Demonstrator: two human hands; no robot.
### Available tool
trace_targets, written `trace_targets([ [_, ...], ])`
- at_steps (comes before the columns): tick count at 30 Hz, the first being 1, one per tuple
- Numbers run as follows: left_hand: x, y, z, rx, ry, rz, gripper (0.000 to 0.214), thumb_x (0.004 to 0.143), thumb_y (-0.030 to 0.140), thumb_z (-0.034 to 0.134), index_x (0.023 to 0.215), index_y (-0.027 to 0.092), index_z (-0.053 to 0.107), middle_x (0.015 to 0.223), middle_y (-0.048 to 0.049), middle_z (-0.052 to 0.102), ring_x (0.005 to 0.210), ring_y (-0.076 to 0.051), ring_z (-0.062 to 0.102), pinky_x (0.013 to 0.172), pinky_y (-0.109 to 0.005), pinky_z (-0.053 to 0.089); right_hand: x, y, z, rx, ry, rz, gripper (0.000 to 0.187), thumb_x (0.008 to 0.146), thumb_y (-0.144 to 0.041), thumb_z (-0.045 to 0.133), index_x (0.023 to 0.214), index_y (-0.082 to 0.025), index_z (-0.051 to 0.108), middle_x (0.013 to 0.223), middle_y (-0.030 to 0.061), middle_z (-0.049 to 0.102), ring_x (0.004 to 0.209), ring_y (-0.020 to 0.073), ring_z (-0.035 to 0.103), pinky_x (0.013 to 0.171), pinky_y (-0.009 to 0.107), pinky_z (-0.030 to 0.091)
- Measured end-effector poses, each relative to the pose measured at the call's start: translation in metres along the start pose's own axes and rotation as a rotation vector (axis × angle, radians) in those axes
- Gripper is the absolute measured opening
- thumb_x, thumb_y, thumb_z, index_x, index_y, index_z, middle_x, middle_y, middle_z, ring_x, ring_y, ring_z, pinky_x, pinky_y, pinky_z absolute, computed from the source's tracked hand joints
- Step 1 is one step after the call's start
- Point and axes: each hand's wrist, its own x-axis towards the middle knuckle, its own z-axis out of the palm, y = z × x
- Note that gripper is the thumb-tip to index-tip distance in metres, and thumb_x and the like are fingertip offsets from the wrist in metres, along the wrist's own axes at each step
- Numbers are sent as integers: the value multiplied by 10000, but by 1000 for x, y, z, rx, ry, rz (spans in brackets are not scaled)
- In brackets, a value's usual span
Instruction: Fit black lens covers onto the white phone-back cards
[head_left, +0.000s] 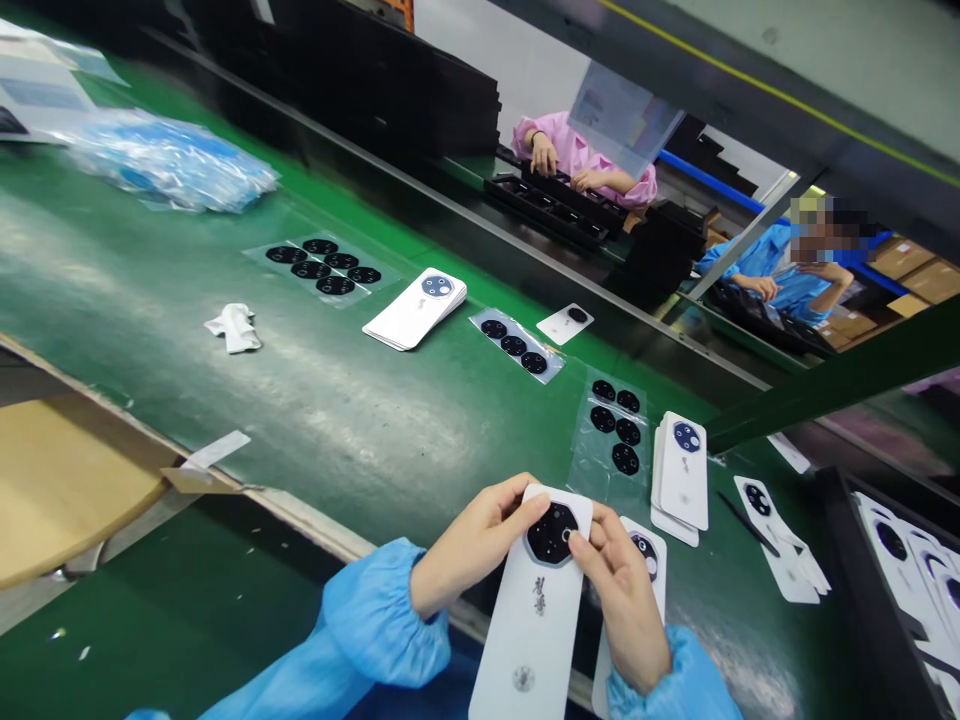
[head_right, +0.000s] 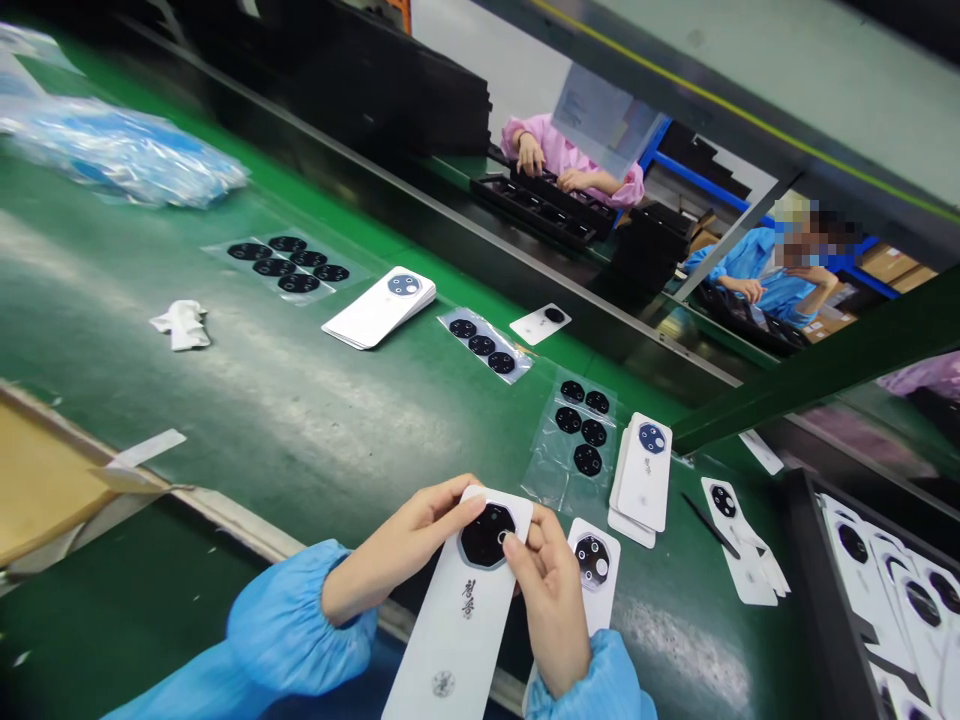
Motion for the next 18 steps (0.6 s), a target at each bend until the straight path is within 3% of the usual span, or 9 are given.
trace_targets([
  [4,6,1,7,29,-2,-3,513,782,578,479,761,77,374,676,-8,368,611,-44,358,542,-162,296,9,12,-10,-160,-30,-11,477,820,-558,535,960,-114,428,703,13,434,605,62,376,583,196,363],
  [10,5,-3,17,142,74,39,456,798,519,443,699,93,314,655,-2,332,595,-37,310,531,-162,275,22,21,-12,-163,-11,38,535,795,-614,523,816,-110,344,666,9,398,597,65,364,528,189,313],
  [14,6,8,2,32,188,38,512,756,573,494,710,91,326,638,7,318,583,-32,298,521,-157,264,12,17,-4,-143,-72,-2,520,814,-603,507,981,-127,382,764,24,447,644,70,387,597,198,338],
  [16,8,17,-11,-56,305,42,574,708,626,538,725,94,321,624,16,322,555,-26,296,501,-155,255,6,11,-3,-211,-118,-7,516,793,-602,534,918,-118,408,734,21,443,625,68,371,611,206,323],
  [18,10,26,-25,-117,337,62,607,685,655,558,756,92,342,632,13,369,550,-30,332,502,-157,279,7,-1,-5,-328,-168,-14,506,785,-588,546,814,-99,421,699,23,431,626,70,375,605,206,296],
])
